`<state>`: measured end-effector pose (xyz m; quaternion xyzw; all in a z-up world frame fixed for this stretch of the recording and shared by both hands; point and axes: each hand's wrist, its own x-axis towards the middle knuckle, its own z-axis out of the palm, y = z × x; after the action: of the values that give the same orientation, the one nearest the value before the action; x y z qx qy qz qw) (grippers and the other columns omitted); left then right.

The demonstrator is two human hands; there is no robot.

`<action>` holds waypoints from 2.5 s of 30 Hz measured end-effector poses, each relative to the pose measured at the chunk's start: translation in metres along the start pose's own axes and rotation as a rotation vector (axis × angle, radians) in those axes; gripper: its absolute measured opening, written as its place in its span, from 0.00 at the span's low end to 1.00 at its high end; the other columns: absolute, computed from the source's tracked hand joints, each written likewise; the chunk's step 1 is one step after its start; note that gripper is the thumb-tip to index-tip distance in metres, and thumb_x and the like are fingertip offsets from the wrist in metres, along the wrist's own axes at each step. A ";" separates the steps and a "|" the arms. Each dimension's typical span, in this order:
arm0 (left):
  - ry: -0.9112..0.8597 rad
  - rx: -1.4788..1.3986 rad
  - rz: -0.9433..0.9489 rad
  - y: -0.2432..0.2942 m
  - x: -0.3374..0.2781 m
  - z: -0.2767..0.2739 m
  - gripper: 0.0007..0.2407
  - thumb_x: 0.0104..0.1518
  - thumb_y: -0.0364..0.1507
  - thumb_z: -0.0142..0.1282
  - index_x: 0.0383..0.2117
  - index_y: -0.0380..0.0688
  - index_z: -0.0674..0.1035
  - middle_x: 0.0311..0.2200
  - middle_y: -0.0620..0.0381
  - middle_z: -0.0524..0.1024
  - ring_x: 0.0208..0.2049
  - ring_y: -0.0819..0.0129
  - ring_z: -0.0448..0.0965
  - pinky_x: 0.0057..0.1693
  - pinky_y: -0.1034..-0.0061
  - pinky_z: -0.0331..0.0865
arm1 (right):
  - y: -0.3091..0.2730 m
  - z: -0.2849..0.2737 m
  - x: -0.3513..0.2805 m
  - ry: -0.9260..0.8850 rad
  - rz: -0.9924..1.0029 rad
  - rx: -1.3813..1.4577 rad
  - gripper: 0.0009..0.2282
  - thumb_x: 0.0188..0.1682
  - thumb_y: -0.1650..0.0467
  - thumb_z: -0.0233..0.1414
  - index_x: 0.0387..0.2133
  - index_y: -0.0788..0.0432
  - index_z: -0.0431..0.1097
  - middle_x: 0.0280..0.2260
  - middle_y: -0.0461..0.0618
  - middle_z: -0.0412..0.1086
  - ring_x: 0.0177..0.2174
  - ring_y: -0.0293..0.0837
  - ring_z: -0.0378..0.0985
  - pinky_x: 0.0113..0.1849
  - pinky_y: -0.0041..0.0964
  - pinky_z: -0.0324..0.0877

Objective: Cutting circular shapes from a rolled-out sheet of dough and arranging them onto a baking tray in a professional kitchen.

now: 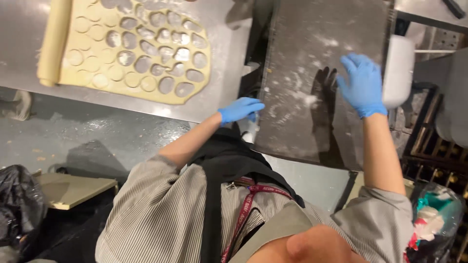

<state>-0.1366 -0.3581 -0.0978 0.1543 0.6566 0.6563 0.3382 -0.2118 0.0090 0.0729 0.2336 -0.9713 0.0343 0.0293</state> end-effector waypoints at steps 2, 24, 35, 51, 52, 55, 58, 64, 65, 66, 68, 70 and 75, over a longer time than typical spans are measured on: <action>-0.048 0.002 0.003 0.000 0.002 -0.021 0.17 0.67 0.43 0.48 0.36 0.41 0.81 0.25 0.58 0.77 0.26 0.75 0.76 0.37 0.76 0.73 | -0.036 -0.011 0.041 0.035 -0.049 -0.031 0.20 0.51 0.71 0.60 0.57 0.60 0.68 0.54 0.56 0.67 0.56 0.57 0.68 0.58 0.52 0.62; 0.432 0.951 -0.014 -0.235 -0.172 -0.423 0.06 0.56 0.34 0.56 0.31 0.50 0.84 0.33 0.50 0.80 0.38 0.51 0.79 0.49 0.56 0.69 | -0.466 0.376 0.260 -0.216 -0.184 0.638 0.13 0.42 0.67 0.59 0.40 0.54 0.76 0.42 0.55 0.72 0.45 0.58 0.70 0.48 0.52 0.65; 0.119 1.479 -0.070 -0.242 -0.162 -0.477 0.10 0.44 0.42 0.62 0.21 0.52 0.85 0.28 0.49 0.81 0.39 0.51 0.78 0.46 0.58 0.66 | -0.466 0.400 0.256 -0.121 -0.145 0.459 0.12 0.43 0.67 0.60 0.40 0.55 0.72 0.38 0.56 0.68 0.43 0.58 0.69 0.49 0.56 0.61; 0.343 1.321 0.044 -0.222 -0.214 -0.438 0.08 0.51 0.37 0.61 0.29 0.49 0.84 0.33 0.51 0.79 0.39 0.54 0.78 0.46 0.61 0.68 | -0.532 0.446 0.251 -0.346 0.043 0.686 0.16 0.35 0.66 0.63 0.39 0.55 0.78 0.39 0.58 0.77 0.40 0.59 0.78 0.44 0.50 0.72; 0.330 1.323 0.066 -0.211 -0.214 -0.442 0.08 0.51 0.37 0.61 0.29 0.49 0.84 0.33 0.51 0.79 0.39 0.54 0.78 0.46 0.61 0.68 | -0.528 0.446 0.258 -0.334 0.062 0.679 0.16 0.35 0.66 0.63 0.39 0.55 0.78 0.39 0.58 0.77 0.40 0.59 0.78 0.44 0.50 0.72; 0.205 1.419 0.067 -0.193 -0.202 -0.447 0.09 0.38 0.39 0.65 0.25 0.57 0.87 0.33 0.51 0.81 0.41 0.54 0.79 0.47 0.60 0.70 | -0.509 0.430 0.270 -0.464 -0.030 0.823 0.12 0.42 0.65 0.60 0.39 0.53 0.81 0.39 0.56 0.80 0.38 0.55 0.81 0.45 0.47 0.76; -0.044 1.170 -0.216 -0.194 -0.193 -0.456 0.18 0.42 0.46 0.68 0.36 0.54 0.87 0.38 0.48 0.82 0.42 0.50 0.81 0.51 0.58 0.71 | -0.511 0.405 0.272 -0.514 -0.019 0.977 0.13 0.44 0.65 0.58 0.42 0.54 0.79 0.41 0.57 0.77 0.37 0.53 0.82 0.44 0.45 0.77; 0.018 0.968 -0.463 -0.179 -0.199 -0.463 0.22 0.43 0.43 0.69 0.45 0.50 0.84 0.44 0.47 0.81 0.46 0.46 0.80 0.53 0.57 0.73 | -0.541 0.439 0.249 -0.316 -0.087 0.884 0.21 0.40 0.69 0.60 0.48 0.62 0.71 0.46 0.63 0.69 0.48 0.62 0.71 0.51 0.52 0.66; 0.109 0.911 -0.465 -0.183 -0.205 -0.461 0.21 0.45 0.42 0.68 0.46 0.50 0.83 0.44 0.47 0.81 0.45 0.46 0.80 0.52 0.57 0.72 | -0.543 0.430 0.246 -0.293 -0.023 0.879 0.21 0.40 0.70 0.58 0.49 0.62 0.71 0.47 0.63 0.68 0.49 0.62 0.70 0.52 0.52 0.66; 0.200 0.853 -0.466 -0.188 -0.212 -0.459 0.20 0.47 0.42 0.66 0.47 0.50 0.83 0.43 0.47 0.81 0.45 0.46 0.79 0.51 0.56 0.72 | -0.547 0.422 0.242 -0.270 0.041 0.874 0.21 0.40 0.70 0.57 0.49 0.62 0.70 0.48 0.62 0.67 0.51 0.62 0.69 0.53 0.52 0.65; 0.324 0.782 -0.440 -0.191 -0.222 -0.454 0.19 0.51 0.42 0.65 0.47 0.48 0.82 0.42 0.46 0.81 0.44 0.47 0.80 0.51 0.57 0.72 | -0.548 0.397 0.248 -0.290 0.054 0.814 0.20 0.40 0.70 0.57 0.49 0.61 0.71 0.48 0.62 0.67 0.51 0.62 0.68 0.53 0.52 0.65; 0.448 0.709 -0.415 -0.198 -0.231 -0.449 0.18 0.55 0.42 0.64 0.48 0.47 0.81 0.41 0.45 0.81 0.43 0.48 0.80 0.50 0.59 0.72 | -0.550 0.388 0.252 -0.310 0.063 0.755 0.20 0.40 0.70 0.57 0.48 0.60 0.71 0.48 0.62 0.67 0.51 0.62 0.68 0.53 0.53 0.65; 0.761 0.175 -0.328 -0.226 -0.243 -0.442 0.16 0.57 0.34 0.62 0.47 0.39 0.79 0.37 0.51 0.82 0.36 0.63 0.81 0.43 0.70 0.74 | -0.552 0.444 0.251 -0.295 0.101 0.707 0.19 0.35 0.70 0.60 0.42 0.61 0.73 0.43 0.64 0.69 0.46 0.63 0.71 0.47 0.54 0.68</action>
<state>-0.1924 -0.8709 -0.2970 -0.1775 0.8037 0.5458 0.1571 -0.2010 -0.6304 -0.3216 0.1835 -0.9036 0.3345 -0.1950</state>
